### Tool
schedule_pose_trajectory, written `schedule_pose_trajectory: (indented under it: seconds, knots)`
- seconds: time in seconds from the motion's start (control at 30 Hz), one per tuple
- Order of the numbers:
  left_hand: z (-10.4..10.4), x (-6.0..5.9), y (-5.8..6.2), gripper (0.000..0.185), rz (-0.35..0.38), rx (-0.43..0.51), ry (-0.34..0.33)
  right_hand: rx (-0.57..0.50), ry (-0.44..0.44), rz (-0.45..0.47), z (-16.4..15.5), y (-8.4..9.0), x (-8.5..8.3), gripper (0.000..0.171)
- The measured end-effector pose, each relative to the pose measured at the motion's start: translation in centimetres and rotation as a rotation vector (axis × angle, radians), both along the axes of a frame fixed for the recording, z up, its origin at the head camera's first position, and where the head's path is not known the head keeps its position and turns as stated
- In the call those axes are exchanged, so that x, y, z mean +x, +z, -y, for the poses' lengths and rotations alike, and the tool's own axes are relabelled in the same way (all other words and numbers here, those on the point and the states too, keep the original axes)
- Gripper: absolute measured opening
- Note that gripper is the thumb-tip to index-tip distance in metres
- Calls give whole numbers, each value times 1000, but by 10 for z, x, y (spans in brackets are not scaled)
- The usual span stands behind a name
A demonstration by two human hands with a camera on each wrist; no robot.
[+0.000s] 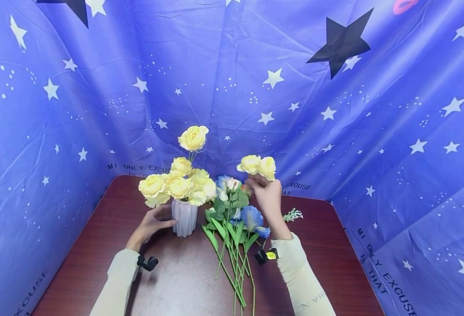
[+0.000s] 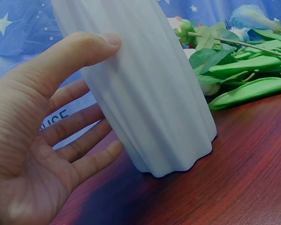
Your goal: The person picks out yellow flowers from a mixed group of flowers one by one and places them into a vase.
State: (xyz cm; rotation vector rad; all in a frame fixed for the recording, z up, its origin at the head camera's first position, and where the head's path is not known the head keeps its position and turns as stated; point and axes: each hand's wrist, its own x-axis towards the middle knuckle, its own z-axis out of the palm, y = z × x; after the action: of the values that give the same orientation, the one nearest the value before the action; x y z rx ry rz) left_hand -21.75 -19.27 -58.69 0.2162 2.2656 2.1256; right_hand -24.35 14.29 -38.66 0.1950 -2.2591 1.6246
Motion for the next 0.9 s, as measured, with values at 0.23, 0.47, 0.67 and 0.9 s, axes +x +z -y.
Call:
schedule_pose_trajectory:
  seconds: [0.23,0.47,0.67,0.9]
  knots:
    - [0,0,0,62,5,1,1,-106,106,-41,22,14,6,18]
    - [-1,-1,-1,61,-21,11,-9,-121,113,-57,43,23,13,16]
    - [0,-1,-2,61,-10,7,-4,-143,153,-103,59,30,23,14]
    - [0,0,-1,61,-3,3,-4,-190,231,-178,76,41,43,11]
